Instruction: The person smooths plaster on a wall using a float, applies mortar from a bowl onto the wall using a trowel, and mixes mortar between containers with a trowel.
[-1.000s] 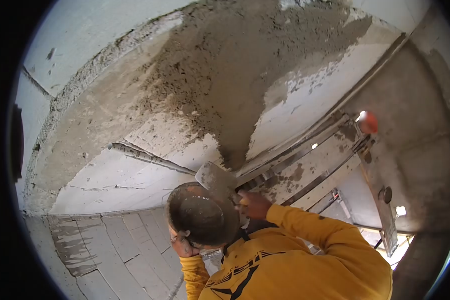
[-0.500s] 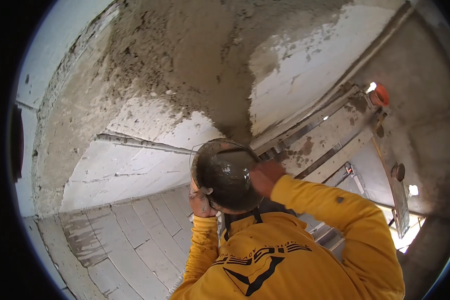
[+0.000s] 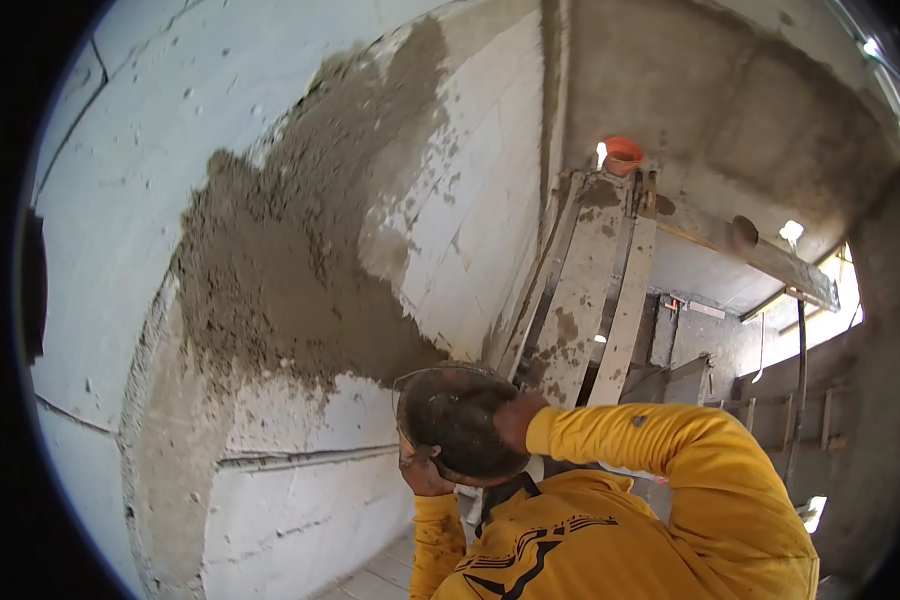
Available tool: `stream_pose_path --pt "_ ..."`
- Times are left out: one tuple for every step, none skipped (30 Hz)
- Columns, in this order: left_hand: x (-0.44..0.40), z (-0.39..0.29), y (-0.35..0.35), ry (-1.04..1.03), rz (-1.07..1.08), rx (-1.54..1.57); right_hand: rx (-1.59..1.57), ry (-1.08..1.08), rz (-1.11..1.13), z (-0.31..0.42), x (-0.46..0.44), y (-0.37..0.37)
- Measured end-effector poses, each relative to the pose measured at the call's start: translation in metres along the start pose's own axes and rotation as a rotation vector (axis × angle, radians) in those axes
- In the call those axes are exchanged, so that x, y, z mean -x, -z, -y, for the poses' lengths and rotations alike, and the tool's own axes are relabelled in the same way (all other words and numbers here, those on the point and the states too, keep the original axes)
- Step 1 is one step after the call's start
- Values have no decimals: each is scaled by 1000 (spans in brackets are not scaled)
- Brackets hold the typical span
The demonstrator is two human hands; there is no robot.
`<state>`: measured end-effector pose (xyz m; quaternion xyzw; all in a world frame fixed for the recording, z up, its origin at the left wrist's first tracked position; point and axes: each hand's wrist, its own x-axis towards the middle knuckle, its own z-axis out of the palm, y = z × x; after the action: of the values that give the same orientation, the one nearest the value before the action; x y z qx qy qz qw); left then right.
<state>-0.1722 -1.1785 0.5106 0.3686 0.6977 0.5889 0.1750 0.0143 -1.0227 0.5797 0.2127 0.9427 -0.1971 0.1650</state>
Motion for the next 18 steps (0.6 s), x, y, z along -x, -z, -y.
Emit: stream_pose_path --pt "-1 -9 3 112 16 76 -29 32 73 2 3 1" --pt "-4 -18 5 302 30 185 -74 37 53 0 7 4" --pt "-4 -29 7 432 38 251 -123 45 41 5 18 15" --pt "-6 -34 7 463 44 281 -177 57 38 11 29 22" --pt "-7 -39 7 480 58 299 -149 49 -67 14 37 29" --pt "-10 -42 7 482 66 308 -122 45 -164 13 43 41" --pt "-12 -45 5 481 77 316 -97 43 -254 9 46 48" --pt "-14 -46 4 480 89 316 -53 -3 -281 0 41 44" --pt "-14 -47 3 477 101 315 -16 -44 -302 -5 36 37" --pt "-15 -49 1 477 112 310 -30 -78 -264 -7 34 32" --pt "-16 -51 -1 467 120 311 -34 -111 -230 -11 30 30" --pt "-17 -51 -4 459 133 309 -28 -143 -203 -11 26 26" --pt "-18 -50 -6 458 138 313 2 -51 -121 -10 20 8" --pt "-18 -49 -8 450 143 313 35 37 -47 -11 10 -17" --pt "-20 -49 -11 488 142 339 26 102 2 -11 6 -33" --pt "-20 -47 -11 515 135 356 15 167 52 -9 2 -45" --pt "-20 -46 -11 544 122 376 -25 183 59 -12 -2 -54" --pt "-20 -44 -10 566 107 391 -67 203 69 -11 -5 -57"
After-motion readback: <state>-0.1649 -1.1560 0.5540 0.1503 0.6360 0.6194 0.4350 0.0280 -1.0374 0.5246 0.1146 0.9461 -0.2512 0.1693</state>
